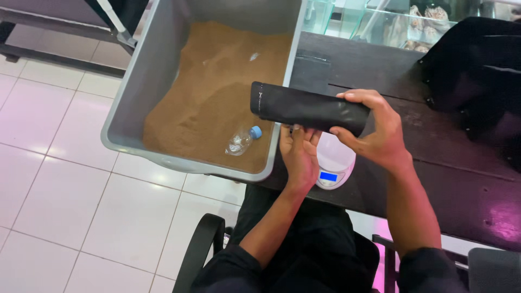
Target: The person fills small black pouches with a brown granular material using a plastic scoop, weighs each pouch on a digital scale, and seals them by hand before placing them in a row.
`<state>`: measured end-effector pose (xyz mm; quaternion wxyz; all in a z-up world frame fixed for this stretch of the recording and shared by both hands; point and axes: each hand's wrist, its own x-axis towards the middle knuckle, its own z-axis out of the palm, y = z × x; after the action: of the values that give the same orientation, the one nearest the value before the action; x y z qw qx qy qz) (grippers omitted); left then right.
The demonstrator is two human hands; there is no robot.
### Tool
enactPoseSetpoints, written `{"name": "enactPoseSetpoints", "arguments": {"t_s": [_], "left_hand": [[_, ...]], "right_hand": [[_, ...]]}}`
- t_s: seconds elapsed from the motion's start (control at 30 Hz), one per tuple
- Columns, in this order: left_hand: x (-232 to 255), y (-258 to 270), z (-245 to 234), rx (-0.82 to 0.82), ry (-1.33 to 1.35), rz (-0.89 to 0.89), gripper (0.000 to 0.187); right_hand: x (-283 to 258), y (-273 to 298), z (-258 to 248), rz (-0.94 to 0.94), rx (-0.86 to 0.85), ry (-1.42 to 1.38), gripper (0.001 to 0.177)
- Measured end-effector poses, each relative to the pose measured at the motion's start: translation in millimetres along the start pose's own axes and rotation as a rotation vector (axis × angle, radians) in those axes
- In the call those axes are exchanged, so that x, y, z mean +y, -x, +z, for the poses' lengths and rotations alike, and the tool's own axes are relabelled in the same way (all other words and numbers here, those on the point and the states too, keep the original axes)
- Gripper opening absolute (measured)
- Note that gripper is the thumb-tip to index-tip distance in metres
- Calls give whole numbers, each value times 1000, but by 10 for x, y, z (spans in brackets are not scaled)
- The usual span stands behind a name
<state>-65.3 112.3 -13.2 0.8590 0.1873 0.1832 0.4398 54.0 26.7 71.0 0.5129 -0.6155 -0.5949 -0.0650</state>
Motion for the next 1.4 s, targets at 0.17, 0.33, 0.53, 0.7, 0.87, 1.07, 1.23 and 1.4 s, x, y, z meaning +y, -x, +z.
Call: {"name": "enactPoseSetpoints", "arguments": {"t_s": [0.17,0.33,0.53,0.7,0.87,1.07,1.23,1.4], "left_hand": [[72,23,57,3,13,-11,23],[37,8,23,-5,-4,-15,25],[-1,-3,-20,8,-7,-17,22],[-69,-34,-82,20,-16,-20,27],[-109,-49,-145,41,-34,-27,35],[-204,-116,-294,91,-108,27,36],[-753,-399,-1149,57,-293,87,34],[-662,-378,-1117,-137,-612,177,29]], "right_hand": [[-99,-137,-5,-35,-30,23,54],[-139,-192,-28,-40,-56,18,51],[-170,-223,-40,-48,-85,35,51],[-153,-186,-5,-52,-77,28,50],[-17,13,90,3,-40,-3,54],[269,454,259,199,-43,35,73],[396,783,326,359,-46,31,80],[766,1370,480,530,54,-127,77]]}}
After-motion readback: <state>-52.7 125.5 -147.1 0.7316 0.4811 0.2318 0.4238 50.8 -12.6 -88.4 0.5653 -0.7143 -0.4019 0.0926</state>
